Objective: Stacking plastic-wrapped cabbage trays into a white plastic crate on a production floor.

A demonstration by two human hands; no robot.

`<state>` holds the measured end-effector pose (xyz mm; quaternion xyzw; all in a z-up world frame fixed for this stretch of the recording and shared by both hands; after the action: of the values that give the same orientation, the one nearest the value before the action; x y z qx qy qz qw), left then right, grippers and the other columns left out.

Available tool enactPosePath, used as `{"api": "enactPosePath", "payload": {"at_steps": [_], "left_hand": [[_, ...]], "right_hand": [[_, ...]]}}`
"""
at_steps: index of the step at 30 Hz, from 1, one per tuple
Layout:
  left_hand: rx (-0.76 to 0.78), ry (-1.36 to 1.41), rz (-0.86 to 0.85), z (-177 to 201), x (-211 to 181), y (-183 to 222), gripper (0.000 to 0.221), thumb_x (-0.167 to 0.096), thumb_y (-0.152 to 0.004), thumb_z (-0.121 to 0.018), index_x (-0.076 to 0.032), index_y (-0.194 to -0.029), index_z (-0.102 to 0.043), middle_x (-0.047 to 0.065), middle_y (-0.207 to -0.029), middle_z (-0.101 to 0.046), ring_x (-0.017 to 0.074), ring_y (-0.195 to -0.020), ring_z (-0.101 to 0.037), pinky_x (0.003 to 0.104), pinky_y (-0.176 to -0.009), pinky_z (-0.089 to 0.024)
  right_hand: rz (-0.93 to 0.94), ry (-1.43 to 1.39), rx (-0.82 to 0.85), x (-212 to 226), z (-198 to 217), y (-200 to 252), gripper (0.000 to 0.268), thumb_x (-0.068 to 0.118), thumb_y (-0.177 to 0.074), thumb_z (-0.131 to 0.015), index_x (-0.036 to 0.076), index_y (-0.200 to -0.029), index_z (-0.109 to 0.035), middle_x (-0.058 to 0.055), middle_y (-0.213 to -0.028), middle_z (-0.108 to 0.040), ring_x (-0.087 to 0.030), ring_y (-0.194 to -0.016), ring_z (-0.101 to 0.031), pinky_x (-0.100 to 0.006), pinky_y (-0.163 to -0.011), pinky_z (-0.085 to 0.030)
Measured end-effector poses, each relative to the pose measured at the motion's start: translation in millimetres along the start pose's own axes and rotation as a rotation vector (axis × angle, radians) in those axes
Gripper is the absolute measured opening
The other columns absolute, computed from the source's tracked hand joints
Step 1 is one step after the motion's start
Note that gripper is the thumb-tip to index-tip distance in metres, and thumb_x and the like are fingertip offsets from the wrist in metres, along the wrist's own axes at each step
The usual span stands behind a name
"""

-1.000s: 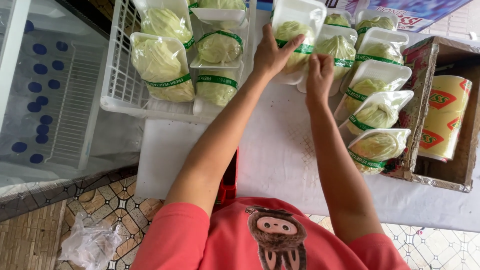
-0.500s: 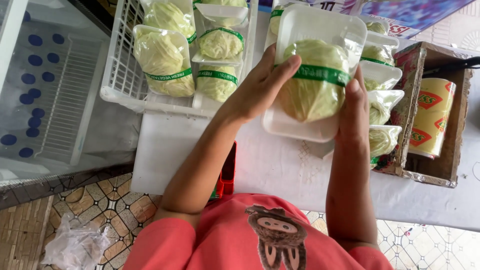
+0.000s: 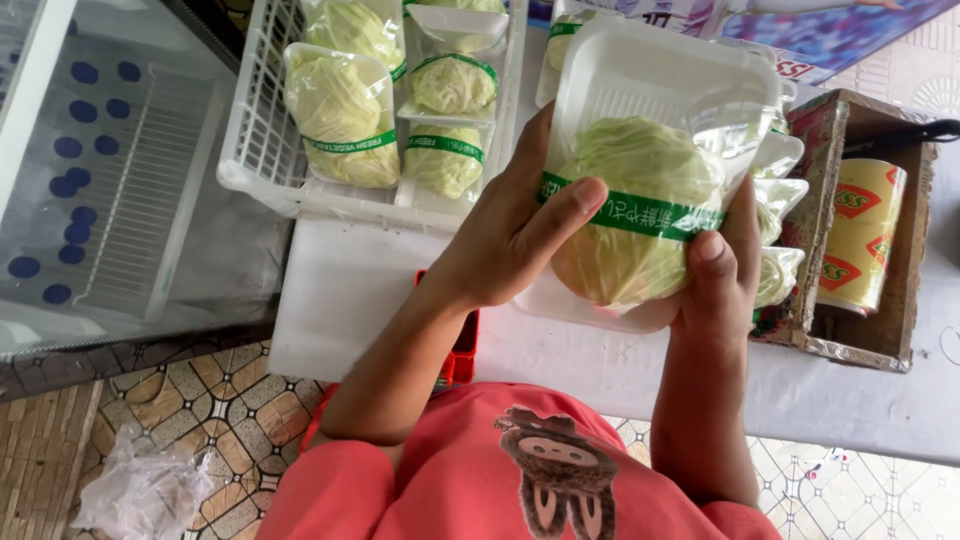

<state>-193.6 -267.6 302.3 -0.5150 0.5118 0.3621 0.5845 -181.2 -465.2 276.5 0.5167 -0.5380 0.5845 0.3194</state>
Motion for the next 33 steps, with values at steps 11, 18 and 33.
{"api": "enactPosePath", "payload": {"at_steps": [11,18,33], "left_hand": [[-0.239,-0.243,-0.112,95.1,9.6,1.1,0.051,-0.058,-0.101,-0.040,-0.010,-0.117,-0.045,0.004,-0.102,-0.054,0.0166,-0.097,-0.055,0.035,-0.090,-0.049],[-0.705,-0.608,-0.159,190.1,75.6,7.9,0.054,-0.055,-0.108,-0.045,-0.013,-0.142,-0.049,0.014,-0.143,-0.060,0.0312,-0.138,-0.056,0.039,-0.111,-0.043],[-0.929,-0.602,0.031,251.5,170.9,31.3,0.042,-0.056,-0.096,-0.053,-0.015,-0.098,-0.060,-0.002,-0.082,-0.059,0.0168,-0.078,-0.059,0.033,-0.068,-0.045]], "right_hand": [[0.172,0.002,0.204,-53.6,-80.2,-43.8,0.079,0.022,-0.095,-0.078,0.006,-0.157,-0.030,-0.015,-0.150,-0.048,-0.029,-0.142,-0.049,-0.038,-0.123,-0.046],[0.097,-0.029,0.330,-130.3,-164.7,-82.5,0.070,0.012,-0.097,-0.082,0.007,-0.146,-0.033,-0.014,-0.137,-0.054,-0.028,-0.127,-0.059,-0.038,-0.105,-0.061],[-0.218,0.472,0.404,-242.6,-202.2,-92.4,0.079,0.036,-0.089,-0.080,0.007,-0.142,-0.030,-0.012,-0.127,-0.058,-0.029,-0.106,-0.060,-0.042,-0.076,-0.055]]}}
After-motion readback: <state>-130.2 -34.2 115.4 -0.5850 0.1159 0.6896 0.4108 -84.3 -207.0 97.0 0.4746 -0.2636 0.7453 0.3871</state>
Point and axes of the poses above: each hand's wrist, its own y-axis away from the middle knuckle, its own z-axis out of the back of the hand, x = y × z, the point moved 1 cm from there along -y, towards the middle knuckle
